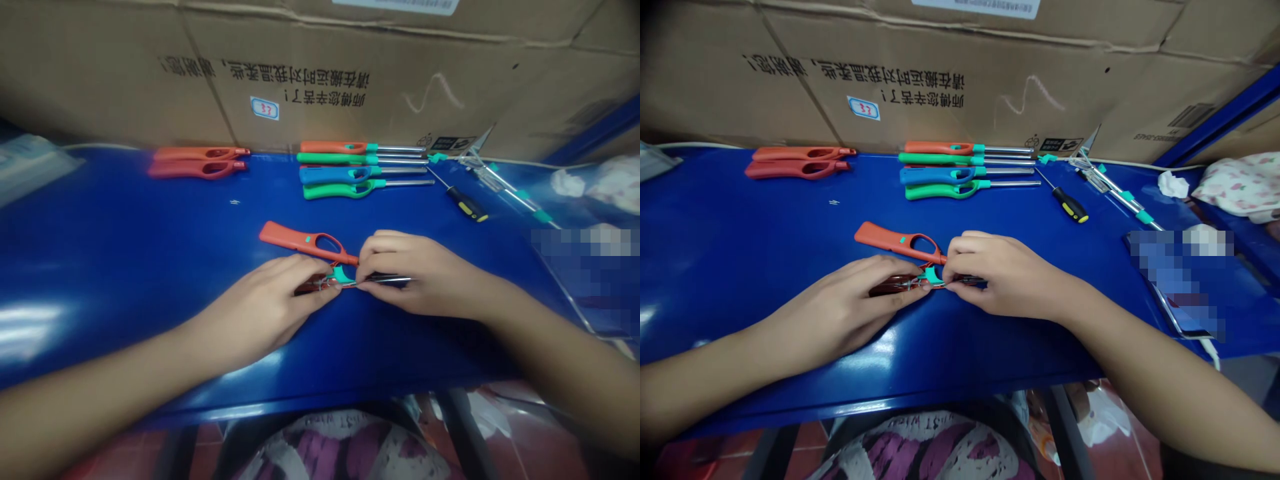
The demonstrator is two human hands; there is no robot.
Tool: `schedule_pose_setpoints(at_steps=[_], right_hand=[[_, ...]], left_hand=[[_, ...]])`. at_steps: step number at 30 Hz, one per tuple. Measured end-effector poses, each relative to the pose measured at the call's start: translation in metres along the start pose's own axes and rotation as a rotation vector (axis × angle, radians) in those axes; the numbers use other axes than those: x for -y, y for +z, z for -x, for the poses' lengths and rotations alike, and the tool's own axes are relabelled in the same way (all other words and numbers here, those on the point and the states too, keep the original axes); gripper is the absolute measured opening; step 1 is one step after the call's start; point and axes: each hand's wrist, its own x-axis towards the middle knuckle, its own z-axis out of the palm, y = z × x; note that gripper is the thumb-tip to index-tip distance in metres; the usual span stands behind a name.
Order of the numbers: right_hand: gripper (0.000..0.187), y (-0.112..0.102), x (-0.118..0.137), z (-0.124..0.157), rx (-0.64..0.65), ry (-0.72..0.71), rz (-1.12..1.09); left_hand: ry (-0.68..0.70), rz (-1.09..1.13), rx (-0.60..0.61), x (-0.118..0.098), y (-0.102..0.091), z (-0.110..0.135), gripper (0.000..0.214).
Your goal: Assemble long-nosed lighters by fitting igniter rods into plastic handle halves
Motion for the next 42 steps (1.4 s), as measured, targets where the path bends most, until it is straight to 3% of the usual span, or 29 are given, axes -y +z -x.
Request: schedule_pose_setpoints(at_steps=[8,13,22,27,36,42], right_hand=[[0.011,-0.001,-0.001,0.0,-0.027,-0.065,0.121],[0.014,-0.003,0.004,0.002,-0.025,0.001,0.152],[0.013,-0.003,0.004,0.004,0.038,0.085,-0.03],[0.015,-0.003,0.01,-0.001,0.011,0.092,-0.095],[0.007,0.004,0.012,-0.005,-0.074,0.329,-0.232],[0.009,0.003,0.011,-0.003,-0.059,0.358,-0.254]], left_hand=[[-0.043,0.004,0.007,-0.003,0.003,0.001,0.031],[-0.06,0.01,0.027,-0.004,0.004,0.004,0.032],[-0.051,0.021,0.032,-0.005,0.002,0.003,0.032],[-0.068,0.044,0.023,-0.006,0.003,0.002,0.032],[-0.099,0.048,-0.005,-0.007,0.002,-0.001,0.034],[-0.104,0.061,-0.016,-0.007,0.001,-0.001,0.034]])
